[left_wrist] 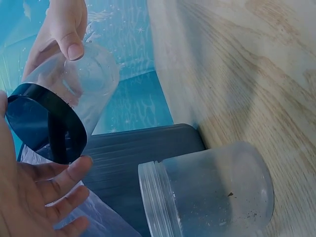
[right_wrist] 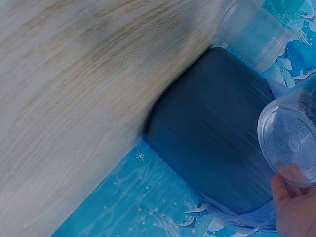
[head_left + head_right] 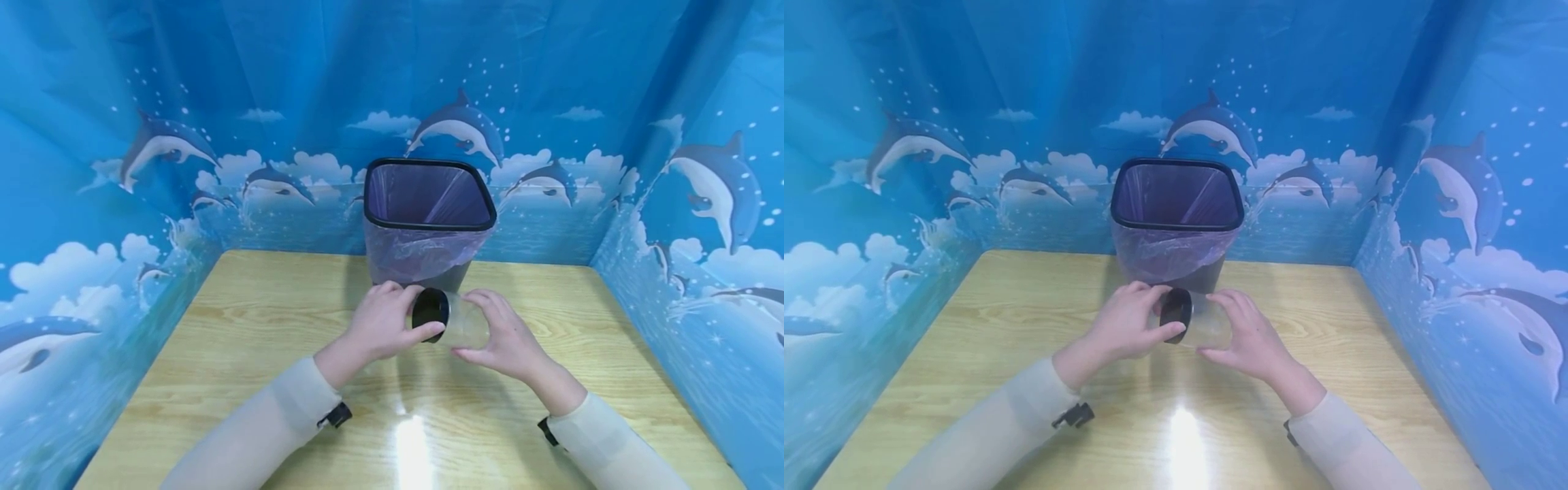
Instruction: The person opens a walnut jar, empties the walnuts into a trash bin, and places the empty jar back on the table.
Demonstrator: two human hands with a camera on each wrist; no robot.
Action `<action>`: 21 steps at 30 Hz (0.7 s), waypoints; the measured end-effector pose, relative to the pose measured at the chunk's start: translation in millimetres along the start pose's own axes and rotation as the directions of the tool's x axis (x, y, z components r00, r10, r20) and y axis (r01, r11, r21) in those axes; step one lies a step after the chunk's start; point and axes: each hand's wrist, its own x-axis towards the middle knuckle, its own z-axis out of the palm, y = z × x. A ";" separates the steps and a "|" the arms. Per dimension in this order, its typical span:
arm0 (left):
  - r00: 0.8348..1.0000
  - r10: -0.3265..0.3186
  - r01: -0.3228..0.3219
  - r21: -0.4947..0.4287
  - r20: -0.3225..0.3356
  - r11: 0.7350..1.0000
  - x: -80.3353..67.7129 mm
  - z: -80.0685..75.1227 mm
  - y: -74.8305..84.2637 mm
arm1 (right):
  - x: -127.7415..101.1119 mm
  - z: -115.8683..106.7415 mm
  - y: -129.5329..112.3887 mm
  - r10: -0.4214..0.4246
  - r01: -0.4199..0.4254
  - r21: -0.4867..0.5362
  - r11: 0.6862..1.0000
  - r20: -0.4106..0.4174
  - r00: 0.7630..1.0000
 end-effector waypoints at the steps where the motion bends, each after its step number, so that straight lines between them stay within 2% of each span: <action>1: 1.000 0.005 -0.005 -0.001 -0.001 1.000 0.2 -0.2 -0.1 | 0.2 -0.2 0.0 -0.001 0.001 0.000 1.000 0.001 1.000; 8: 0.998 0.053 -0.054 0.014 0.033 0.998 2.1 -2.9 -3.0 | 0.5 -0.7 1.5 0.003 -0.003 -0.008 1.000 -0.002 1.000; 13: 0.989 0.129 -0.127 -0.034 0.075 0.991 2.3 -5.6 -7.1 | -0.2 -1.3 1.3 0.008 -0.008 -0.011 1.000 0.002 1.000; 17: 0.976 0.207 -0.202 -0.074 0.069 0.977 2.1 -7.1 -11.8 | -0.5 -0.6 2.0 0.010 -0.010 -0.015 1.000 0.012 1.000; 21: 0.960 0.277 -0.273 -0.088 0.031 0.958 1.9 -7.0 -14.6 | -0.2 -0.7 2.9 0.014 -0.014 -0.014 1.000 0.020 1.000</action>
